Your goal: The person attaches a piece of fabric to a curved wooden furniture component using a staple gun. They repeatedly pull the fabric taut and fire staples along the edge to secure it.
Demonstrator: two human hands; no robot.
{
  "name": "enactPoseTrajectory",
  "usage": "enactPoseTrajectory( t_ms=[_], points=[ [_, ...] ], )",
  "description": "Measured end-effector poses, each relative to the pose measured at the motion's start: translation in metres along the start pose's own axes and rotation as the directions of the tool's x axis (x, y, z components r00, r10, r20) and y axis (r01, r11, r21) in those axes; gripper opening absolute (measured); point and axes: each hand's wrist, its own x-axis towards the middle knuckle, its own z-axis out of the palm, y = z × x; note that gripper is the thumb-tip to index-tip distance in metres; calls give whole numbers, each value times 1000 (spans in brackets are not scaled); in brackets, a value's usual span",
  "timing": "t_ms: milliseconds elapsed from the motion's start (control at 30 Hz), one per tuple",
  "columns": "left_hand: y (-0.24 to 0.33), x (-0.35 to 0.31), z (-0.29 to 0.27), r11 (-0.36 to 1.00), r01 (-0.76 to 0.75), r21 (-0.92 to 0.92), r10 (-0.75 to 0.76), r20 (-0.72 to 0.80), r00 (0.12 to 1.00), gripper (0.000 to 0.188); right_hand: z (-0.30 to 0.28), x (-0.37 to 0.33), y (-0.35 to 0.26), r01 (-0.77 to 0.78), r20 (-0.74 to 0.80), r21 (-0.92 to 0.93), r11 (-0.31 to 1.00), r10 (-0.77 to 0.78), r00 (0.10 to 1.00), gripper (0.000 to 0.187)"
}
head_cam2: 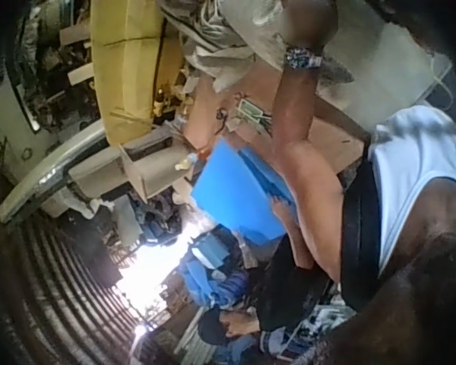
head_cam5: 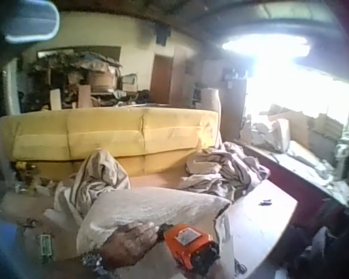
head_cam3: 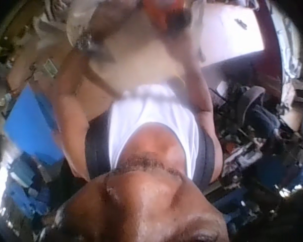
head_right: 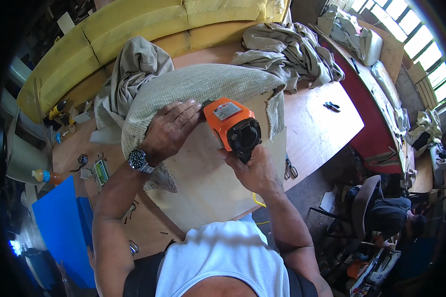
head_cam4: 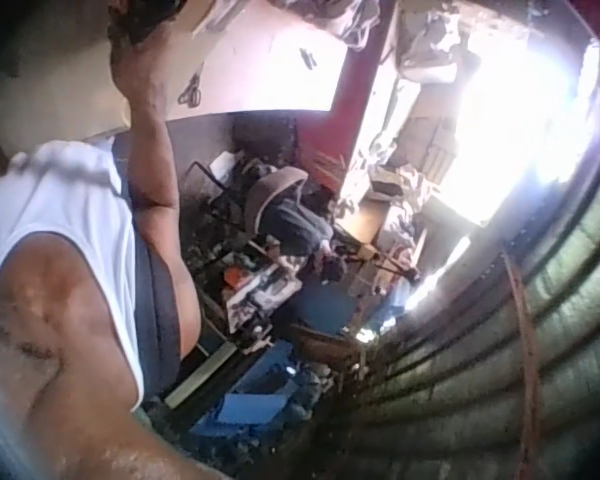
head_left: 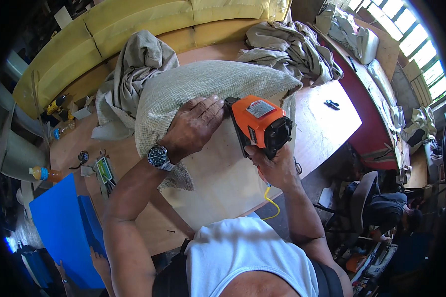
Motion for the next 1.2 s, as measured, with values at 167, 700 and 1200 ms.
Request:
enactPoseTrajectory(
  t_ms=[167,700,1200],
  points=[
    [1,-1,-4,1000,20,1,-20,-43,999,38,3,-1,-6,-150,6,76,986,150,989,22],
    [26,-23,-6,985,161,-59,-162,-22,987,35,22,-8,-28,-23,-30,33,999,24,999,26],
    [30,-30,-15,997,82,12,-80,-85,993,23,-66,-115,83,-321,-253,30,947,317,914,21]
  ],
)
